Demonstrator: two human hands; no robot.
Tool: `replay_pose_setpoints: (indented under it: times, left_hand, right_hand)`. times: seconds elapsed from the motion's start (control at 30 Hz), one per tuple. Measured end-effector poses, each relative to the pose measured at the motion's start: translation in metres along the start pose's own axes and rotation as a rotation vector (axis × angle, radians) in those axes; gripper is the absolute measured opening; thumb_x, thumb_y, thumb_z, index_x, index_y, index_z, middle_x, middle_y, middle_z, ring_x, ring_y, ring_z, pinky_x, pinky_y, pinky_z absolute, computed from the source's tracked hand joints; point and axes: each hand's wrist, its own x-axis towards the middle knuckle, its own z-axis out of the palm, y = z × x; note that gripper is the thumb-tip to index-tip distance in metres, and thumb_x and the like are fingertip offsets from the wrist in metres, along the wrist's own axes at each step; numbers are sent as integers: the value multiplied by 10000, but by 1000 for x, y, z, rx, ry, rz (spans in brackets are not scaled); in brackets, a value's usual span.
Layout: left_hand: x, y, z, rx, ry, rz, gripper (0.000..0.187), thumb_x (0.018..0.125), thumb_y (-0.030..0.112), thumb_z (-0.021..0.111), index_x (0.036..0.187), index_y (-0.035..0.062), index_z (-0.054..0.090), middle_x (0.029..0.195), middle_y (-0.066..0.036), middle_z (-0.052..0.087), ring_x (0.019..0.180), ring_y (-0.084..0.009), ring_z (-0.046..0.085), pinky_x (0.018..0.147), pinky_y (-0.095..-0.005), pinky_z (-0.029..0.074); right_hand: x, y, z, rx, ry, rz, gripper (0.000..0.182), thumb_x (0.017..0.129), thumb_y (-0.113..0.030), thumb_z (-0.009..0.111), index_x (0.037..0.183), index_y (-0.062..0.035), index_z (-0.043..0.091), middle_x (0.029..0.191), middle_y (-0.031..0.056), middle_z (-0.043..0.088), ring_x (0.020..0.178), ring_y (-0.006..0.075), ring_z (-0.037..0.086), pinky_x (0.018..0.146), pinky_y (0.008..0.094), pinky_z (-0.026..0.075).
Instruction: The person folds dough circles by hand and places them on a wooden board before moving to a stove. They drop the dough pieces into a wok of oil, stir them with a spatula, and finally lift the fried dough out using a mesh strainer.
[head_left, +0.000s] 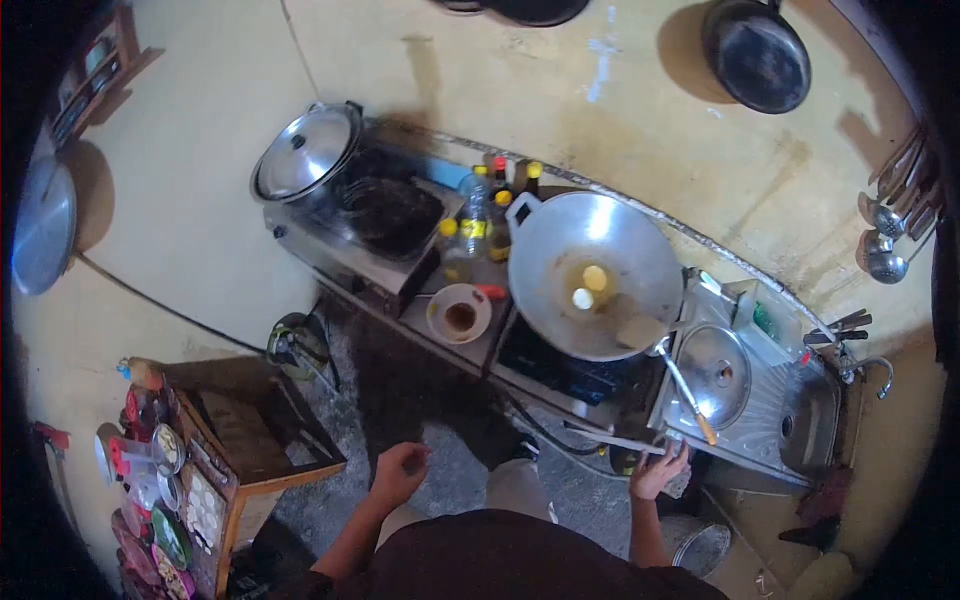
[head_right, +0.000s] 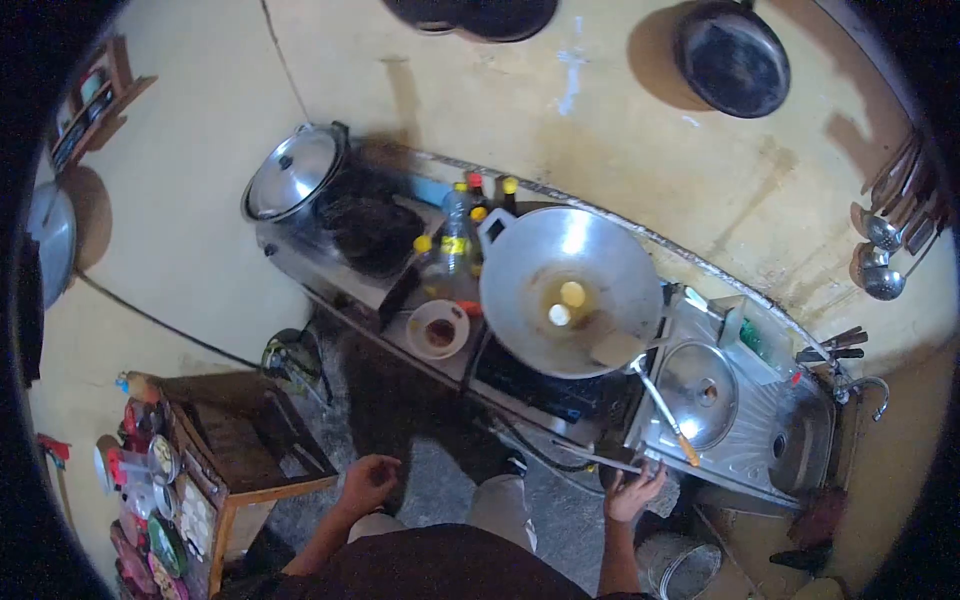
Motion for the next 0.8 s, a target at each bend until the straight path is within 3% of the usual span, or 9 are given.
replay_pose_setpoints:
  times: [0.07,0.13,0.2,0.23,0.4,0.53,0.67,0.73,0.8]
  left_hand:
    - [-21,-16,-33,-18,55,-38,287,659,24,693,938,47,630,818,-90,647,747,-184,633,706,-298,503]
    - [-49,-41,-75,-32,125,-79,285,659,25,697,935,46,631,807,-87,649,738,-183,637,703,-297,502]
    - [-85,-77,-123,-6,231,22,291,664,27,705,945,44,629,794,-80,652,724,-178,641,686,-305,502]
    - [-105,-96,-148,-5,253,11,291,664,27,705,945,44,629,794,-80,652,724,-178,641,686,-305,502]
    - [-208,-188,-277,94,271,117,233,722,29,658,951,44,617,822,-93,646,768,-232,635,690,-334,494]
    - [-280,-229,-351,113,352,39,191,742,29,621,931,57,614,830,-96,632,791,-263,619,691,-343,485]
    - [-331,-253,-395,81,444,-62,183,747,42,620,928,68,613,842,-97,629,787,-271,616,696,-348,485]
    - [-349,-265,-410,141,446,-233,197,745,60,633,939,73,608,862,-105,631,806,-276,616,721,-362,485]
    - [-367,-283,-419,268,476,-402,261,726,112,664,976,74,599,889,-114,633,865,-279,611,778,-384,475]
  right_hand:
    - [-19,-55,5,106,-44,-2,563,798,-204,611,1265,-25,354,1326,278,266,1209,458,281,989,546,232]
    - [-44,-119,11,195,-101,24,555,782,-143,613,1264,-30,362,1341,255,248,1222,435,266,996,519,226]
    - [-77,-183,20,289,-108,-8,552,772,-99,609,1261,-24,364,1342,248,251,1228,424,263,1004,518,216]
    - [-95,-216,22,319,-131,-37,546,795,-157,589,1264,1,358,1351,250,244,1230,415,262,1017,498,200]
    - [-200,-398,-16,351,-183,-221,524,787,-150,596,1238,1,375,1332,253,266,1225,424,269,1018,508,208]
    - [-265,-510,-32,530,-305,-344,465,788,-144,588,1202,-7,425,1307,237,309,1210,408,293,1012,496,226]
    - [-309,-592,-56,645,-559,-580,416,770,-140,605,1158,-50,484,1297,220,331,1203,390,306,1009,485,237]
    - [-329,-621,-64,645,-639,-697,408,762,-142,614,1147,-69,500,1301,208,334,1205,383,306,1009,485,238]
    - [-350,-643,-63,655,-797,-878,417,772,-148,618,1166,-88,495,1318,141,356,1209,358,316,1005,471,247]
